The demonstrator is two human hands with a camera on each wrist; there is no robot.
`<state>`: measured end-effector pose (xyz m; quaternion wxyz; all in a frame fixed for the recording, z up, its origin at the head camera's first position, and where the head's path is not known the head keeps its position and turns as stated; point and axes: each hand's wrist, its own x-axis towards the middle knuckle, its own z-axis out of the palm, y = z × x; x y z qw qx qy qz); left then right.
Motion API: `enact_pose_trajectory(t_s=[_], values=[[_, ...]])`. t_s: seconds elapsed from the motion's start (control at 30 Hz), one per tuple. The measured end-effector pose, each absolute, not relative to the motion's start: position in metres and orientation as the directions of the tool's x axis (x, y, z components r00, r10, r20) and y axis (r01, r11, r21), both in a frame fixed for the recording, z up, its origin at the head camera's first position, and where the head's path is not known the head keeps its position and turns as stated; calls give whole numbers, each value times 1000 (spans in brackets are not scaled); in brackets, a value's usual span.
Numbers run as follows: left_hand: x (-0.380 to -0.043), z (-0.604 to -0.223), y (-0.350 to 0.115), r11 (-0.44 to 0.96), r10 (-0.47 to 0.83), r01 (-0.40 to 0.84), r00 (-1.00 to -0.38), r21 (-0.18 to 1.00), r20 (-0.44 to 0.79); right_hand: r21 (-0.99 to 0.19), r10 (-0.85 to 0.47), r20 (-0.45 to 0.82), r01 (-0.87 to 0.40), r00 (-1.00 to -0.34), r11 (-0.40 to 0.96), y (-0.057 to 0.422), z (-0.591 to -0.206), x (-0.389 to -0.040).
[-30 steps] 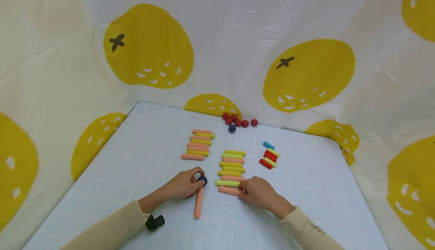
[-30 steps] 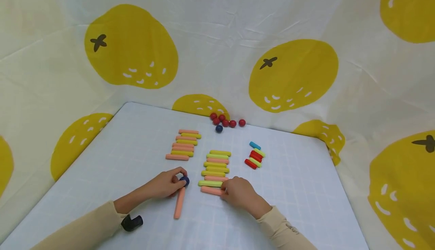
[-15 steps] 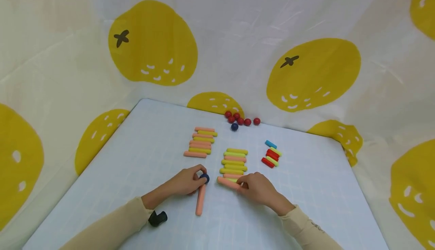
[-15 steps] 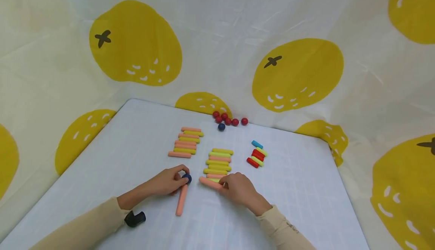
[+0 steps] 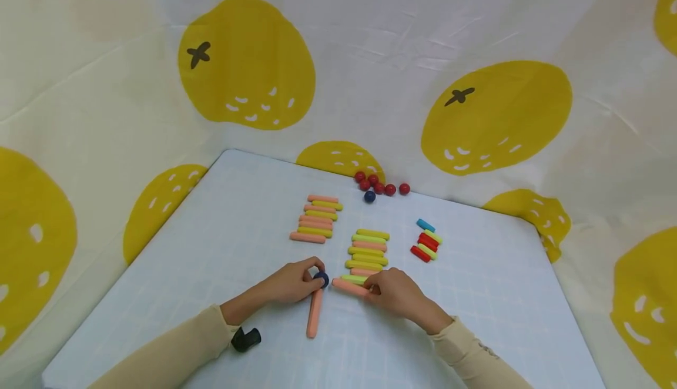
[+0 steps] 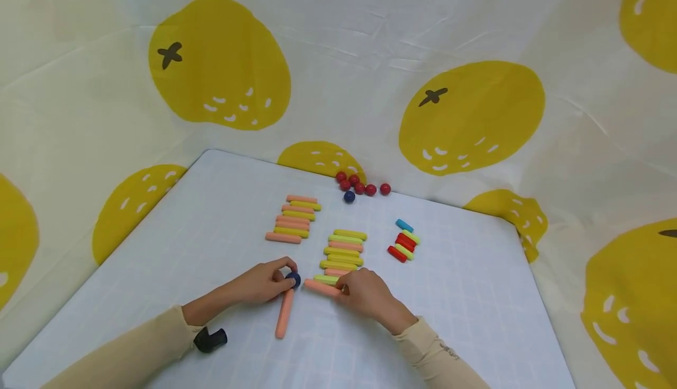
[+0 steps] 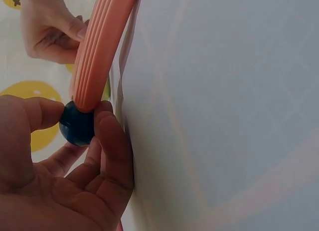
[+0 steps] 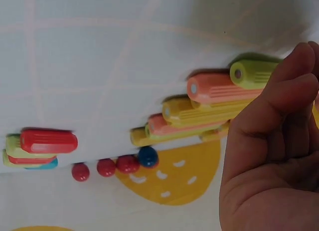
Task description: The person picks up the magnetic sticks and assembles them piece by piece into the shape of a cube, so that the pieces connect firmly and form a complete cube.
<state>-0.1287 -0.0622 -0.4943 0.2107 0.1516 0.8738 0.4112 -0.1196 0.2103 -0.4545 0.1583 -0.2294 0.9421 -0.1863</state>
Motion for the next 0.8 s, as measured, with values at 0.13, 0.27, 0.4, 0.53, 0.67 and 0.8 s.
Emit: enact_pose_trajectory(t_s=[0.13,0.27,0.4,0.53,0.67,0.8], values=[[-127,-492,-63,597,459,100,-856,796,-237,-434,-504,-212,-381,-838,816,206,-454,-120],[-127,-491,-64,611,473,127,-850,781,-232,-431,-513,-214,-391,-831,813,203,-454,-120],[-128,-490,-61,645,495,170,-836,745,-237,-424,-513,-211,-395,-832,815,201,-456,-120],[-129,-486,-56,675,498,199,-833,710,-240,-417,-525,-205,-412,-826,810,201,-459,-122],[-131,-486,-51,705,514,265,-830,658,-217,-406,-529,-210,-418,-823,812,200,-462,-123],[-133,-490,-47,715,547,338,-815,612,-188,-412,-509,-224,-392,-831,823,197,-462,-125]])
